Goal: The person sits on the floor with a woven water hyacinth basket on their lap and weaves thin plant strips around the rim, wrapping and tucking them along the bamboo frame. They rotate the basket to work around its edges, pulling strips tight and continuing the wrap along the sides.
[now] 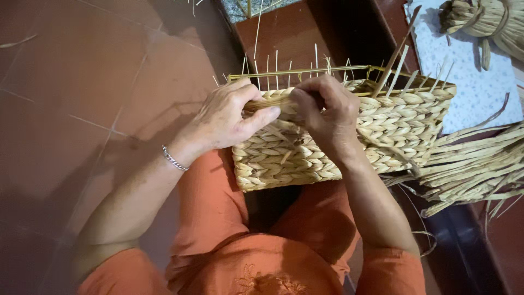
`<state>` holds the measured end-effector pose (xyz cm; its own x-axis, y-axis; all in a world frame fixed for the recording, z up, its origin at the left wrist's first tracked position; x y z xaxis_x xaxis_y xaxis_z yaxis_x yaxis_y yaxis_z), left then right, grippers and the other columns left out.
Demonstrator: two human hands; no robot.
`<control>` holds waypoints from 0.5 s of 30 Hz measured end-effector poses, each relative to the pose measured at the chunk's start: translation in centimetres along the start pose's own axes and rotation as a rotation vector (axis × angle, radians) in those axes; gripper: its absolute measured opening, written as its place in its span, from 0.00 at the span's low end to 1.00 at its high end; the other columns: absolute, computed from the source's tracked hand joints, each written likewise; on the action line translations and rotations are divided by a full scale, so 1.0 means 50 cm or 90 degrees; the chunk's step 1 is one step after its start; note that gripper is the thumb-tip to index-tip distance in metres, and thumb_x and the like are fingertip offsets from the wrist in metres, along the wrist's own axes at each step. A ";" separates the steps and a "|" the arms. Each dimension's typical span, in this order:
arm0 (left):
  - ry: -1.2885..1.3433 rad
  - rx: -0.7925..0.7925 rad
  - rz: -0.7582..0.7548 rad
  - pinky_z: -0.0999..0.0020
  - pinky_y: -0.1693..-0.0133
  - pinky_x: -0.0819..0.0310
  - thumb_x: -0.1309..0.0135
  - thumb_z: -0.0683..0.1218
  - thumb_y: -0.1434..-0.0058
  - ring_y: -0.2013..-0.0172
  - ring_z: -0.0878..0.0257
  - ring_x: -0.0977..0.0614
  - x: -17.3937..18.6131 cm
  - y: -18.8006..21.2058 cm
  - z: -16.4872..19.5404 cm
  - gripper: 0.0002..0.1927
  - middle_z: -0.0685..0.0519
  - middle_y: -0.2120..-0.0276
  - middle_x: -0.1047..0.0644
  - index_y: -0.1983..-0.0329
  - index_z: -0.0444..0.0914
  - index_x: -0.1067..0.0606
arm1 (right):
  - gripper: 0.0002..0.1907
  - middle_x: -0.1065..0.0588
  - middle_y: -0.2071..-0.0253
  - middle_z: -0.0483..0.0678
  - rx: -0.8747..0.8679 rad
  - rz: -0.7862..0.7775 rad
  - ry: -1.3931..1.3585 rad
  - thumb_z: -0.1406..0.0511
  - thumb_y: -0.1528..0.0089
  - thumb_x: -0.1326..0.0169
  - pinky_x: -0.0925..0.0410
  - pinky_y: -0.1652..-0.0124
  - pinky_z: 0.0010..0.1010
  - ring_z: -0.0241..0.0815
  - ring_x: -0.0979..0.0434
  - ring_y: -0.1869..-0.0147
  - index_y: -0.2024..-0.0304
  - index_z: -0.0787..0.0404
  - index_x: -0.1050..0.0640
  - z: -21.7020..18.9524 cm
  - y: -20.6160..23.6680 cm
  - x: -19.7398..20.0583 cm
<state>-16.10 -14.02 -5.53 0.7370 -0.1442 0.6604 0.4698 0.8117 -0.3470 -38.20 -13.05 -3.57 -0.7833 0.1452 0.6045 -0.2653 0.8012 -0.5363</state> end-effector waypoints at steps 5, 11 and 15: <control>-0.061 -0.045 0.064 0.58 0.60 0.25 0.39 0.45 0.36 0.63 0.55 0.21 -0.014 0.008 0.007 0.10 0.49 0.64 0.27 0.59 0.35 0.25 | 0.05 0.20 0.66 0.49 0.014 -0.038 0.064 0.70 0.32 0.37 0.26 0.71 0.24 0.35 0.19 0.67 0.61 0.65 0.20 -0.001 0.014 0.007; -0.183 -0.197 0.161 0.60 0.56 0.22 0.39 0.39 0.37 0.60 0.56 0.23 -0.009 0.039 0.039 0.09 0.46 0.62 0.29 0.58 0.34 0.27 | 0.13 0.22 0.70 0.47 0.006 -0.020 0.122 0.62 0.36 0.32 0.28 0.73 0.27 0.36 0.20 0.71 0.67 0.63 0.21 -0.011 0.027 -0.002; -0.228 -0.207 0.156 0.59 0.57 0.23 0.41 0.36 0.37 0.59 0.54 0.22 0.001 0.058 0.039 0.09 0.47 0.60 0.26 0.61 0.34 0.31 | 0.18 0.25 0.75 0.45 0.046 0.038 0.200 0.59 0.38 0.31 0.34 0.76 0.30 0.37 0.26 0.75 0.72 0.61 0.25 0.005 0.041 -0.019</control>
<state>-15.65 -10.56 -5.18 0.6583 0.2755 0.7005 0.4730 0.5726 -0.6697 -38.11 -11.70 -5.38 -0.5897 0.3723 0.7167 -0.2723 0.7438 -0.6104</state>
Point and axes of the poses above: each hand's wrist, its own y-axis away from the middle knuckle, its own x-axis out of the back of the hand, z = x × y, the point moved 2 cm from there along -y, towards the middle knuckle
